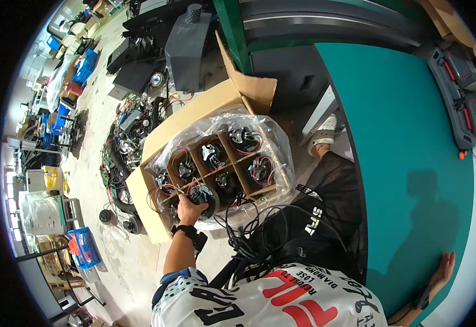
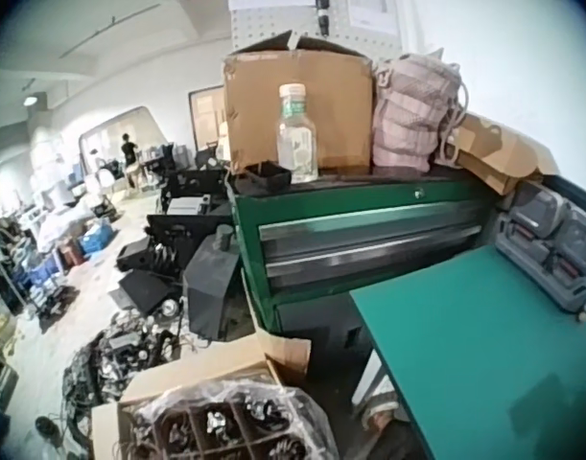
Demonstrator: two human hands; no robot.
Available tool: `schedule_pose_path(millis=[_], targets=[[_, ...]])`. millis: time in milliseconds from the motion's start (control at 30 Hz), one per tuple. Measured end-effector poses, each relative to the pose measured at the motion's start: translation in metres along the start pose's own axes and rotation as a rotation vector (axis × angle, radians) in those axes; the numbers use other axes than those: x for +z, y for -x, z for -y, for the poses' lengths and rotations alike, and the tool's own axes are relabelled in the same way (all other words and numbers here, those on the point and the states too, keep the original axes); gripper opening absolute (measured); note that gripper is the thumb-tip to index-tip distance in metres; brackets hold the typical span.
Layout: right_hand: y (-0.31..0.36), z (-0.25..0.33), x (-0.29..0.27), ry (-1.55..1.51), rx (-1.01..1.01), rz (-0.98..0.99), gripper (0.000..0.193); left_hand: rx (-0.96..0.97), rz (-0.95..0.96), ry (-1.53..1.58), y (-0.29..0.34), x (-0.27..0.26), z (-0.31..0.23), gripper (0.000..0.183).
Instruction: Assembling and inspecting electromechanical motor components on a workbench.
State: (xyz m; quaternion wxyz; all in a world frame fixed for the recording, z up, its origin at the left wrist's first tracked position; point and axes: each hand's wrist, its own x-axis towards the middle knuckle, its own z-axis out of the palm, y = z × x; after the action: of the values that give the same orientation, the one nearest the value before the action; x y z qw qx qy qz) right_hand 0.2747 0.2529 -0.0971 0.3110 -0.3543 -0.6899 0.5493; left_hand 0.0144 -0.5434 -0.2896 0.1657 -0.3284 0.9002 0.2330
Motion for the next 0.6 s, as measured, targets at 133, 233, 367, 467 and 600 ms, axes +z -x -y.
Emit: schedule_pose_path(millis=[133, 233, 367, 467, 600], targets=[[0.011, 0.008, 0.009, 0.012, -0.039, 0.017, 0.053, 0.084, -0.044, -0.013, 0.003, 0.013, 0.014, 0.082], [0.010, 0.011, 0.013, 0.030, -0.047, 0.019, 0.052, 0.072, -0.053, 0.008, 0.004, 0.014, 0.024, 0.080], [0.023, 0.031, 0.039, 0.099, -0.004, -0.031, 0.051, -0.044, -0.058, -0.016, 0.000, 0.018, 0.033, 0.079], [0.030, 0.037, 0.053, 0.073, -0.009, -0.062, 0.051, -0.062, -0.092, 0.012, 0.000, 0.016, 0.037, 0.079], [0.025, 0.032, 0.036, 0.179, -0.062, 0.011, 0.050, -0.142, -0.097, -0.019, 0.003, 0.013, 0.030, 0.080]])
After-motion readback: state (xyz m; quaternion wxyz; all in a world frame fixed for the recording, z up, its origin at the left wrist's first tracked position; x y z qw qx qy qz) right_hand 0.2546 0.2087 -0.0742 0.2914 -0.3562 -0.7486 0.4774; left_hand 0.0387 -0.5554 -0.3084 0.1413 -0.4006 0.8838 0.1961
